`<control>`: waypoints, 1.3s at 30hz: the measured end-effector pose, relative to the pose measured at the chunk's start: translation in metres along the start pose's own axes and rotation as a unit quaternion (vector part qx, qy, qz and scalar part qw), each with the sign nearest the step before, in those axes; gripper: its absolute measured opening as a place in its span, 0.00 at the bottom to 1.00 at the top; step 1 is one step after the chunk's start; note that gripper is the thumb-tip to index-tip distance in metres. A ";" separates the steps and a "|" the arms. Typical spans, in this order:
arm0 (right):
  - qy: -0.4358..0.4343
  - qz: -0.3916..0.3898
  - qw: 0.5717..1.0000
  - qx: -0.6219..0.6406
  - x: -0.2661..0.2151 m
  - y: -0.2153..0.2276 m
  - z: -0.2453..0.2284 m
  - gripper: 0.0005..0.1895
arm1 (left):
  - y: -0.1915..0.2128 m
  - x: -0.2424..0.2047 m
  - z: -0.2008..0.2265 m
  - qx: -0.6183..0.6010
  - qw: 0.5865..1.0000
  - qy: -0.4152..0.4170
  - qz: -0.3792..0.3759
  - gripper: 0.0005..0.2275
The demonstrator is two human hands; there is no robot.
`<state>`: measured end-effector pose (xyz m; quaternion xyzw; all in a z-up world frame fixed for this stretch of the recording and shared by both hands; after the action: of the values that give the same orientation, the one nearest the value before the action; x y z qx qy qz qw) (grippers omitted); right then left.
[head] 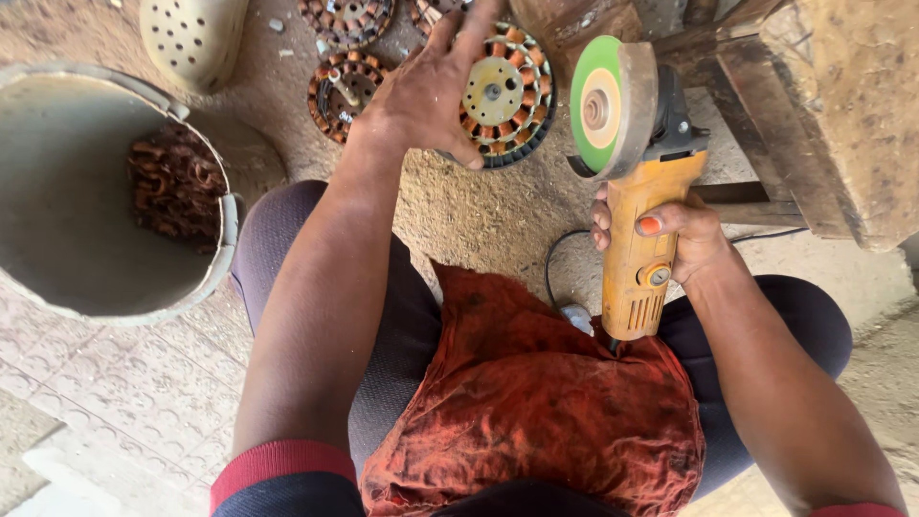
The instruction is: The person uses an angle grinder to grind the copper windings on several circular motor stator parts. They hold each part with one hand and apply the grinder with the other, creating sparks and copper shavings that fall into a nearby bucket.
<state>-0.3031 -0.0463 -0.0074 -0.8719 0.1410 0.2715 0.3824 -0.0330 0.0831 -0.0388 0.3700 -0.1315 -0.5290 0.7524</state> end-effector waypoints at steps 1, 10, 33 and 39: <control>0.000 0.003 1.000 0.003 0.001 0.000 0.002 0.33 | 0.000 -0.001 -0.001 0.006 1.000 -0.008 0.005 0.70; -0.010 -0.003 1.000 0.005 0.014 -0.013 0.013 0.33 | -0.006 -0.006 -0.008 0.068 0.997 0.022 0.007 0.64; -0.032 0.012 0.999 -0.015 0.027 -0.027 0.030 0.31 | -0.013 0.004 -0.033 0.070 0.995 -0.064 0.013 0.46; -0.027 0.008 0.999 -0.027 0.033 -0.036 0.032 0.30 | -0.011 -0.005 -0.034 0.065 0.995 -0.054 0.055 0.49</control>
<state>-0.2718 0.0000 -0.0237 -0.8730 0.1301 0.3021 0.3601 -0.0227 0.1001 -0.0685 0.3810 -0.2258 -0.4964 0.7466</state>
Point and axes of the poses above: each hand's wrist, its own x-axis towards the middle knuckle, its own y-axis out of the back of the hand, z = x × y, the point moved 7 cm from there along x, towards the middle knuckle
